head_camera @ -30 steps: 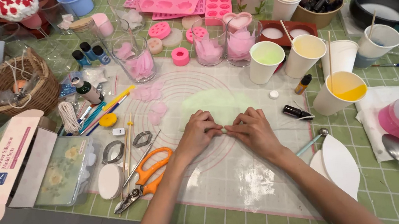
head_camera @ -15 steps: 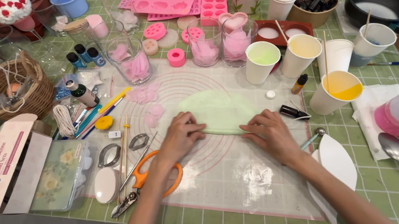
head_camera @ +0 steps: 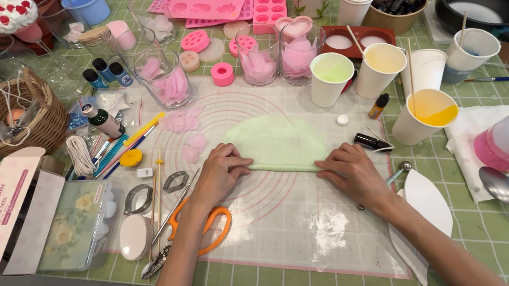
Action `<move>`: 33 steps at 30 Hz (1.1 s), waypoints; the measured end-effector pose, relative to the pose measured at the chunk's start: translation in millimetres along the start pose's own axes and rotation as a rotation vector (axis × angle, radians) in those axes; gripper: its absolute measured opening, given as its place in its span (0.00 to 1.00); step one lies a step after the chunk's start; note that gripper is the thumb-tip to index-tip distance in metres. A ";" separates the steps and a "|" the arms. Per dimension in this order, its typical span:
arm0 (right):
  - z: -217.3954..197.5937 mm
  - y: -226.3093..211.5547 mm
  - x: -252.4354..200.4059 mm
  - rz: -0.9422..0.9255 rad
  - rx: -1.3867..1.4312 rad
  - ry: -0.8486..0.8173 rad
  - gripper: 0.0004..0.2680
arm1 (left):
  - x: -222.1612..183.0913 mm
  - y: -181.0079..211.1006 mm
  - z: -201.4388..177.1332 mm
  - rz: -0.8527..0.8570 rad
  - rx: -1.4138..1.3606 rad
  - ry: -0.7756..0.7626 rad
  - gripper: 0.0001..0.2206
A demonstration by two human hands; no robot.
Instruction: Rolling a sheet of green wax around a wick on a silicone mat to create a candle.
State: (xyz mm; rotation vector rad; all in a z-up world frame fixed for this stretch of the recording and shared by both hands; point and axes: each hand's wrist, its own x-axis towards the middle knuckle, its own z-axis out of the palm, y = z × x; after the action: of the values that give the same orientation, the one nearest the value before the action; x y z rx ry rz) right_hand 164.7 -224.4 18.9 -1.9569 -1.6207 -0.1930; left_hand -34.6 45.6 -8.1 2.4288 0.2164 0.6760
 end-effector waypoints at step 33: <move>-16.4 28.6 -24.0 0.116 0.066 0.002 0.06 | 43.9 106.2 89.8 0.315 0.009 -0.039 0.06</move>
State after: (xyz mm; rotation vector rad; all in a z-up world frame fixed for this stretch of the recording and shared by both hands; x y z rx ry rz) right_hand 189.5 -255.8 11.5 -1.9926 -1.4882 -0.0947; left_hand 48.9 -72.4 11.2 2.5068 -0.1838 0.7624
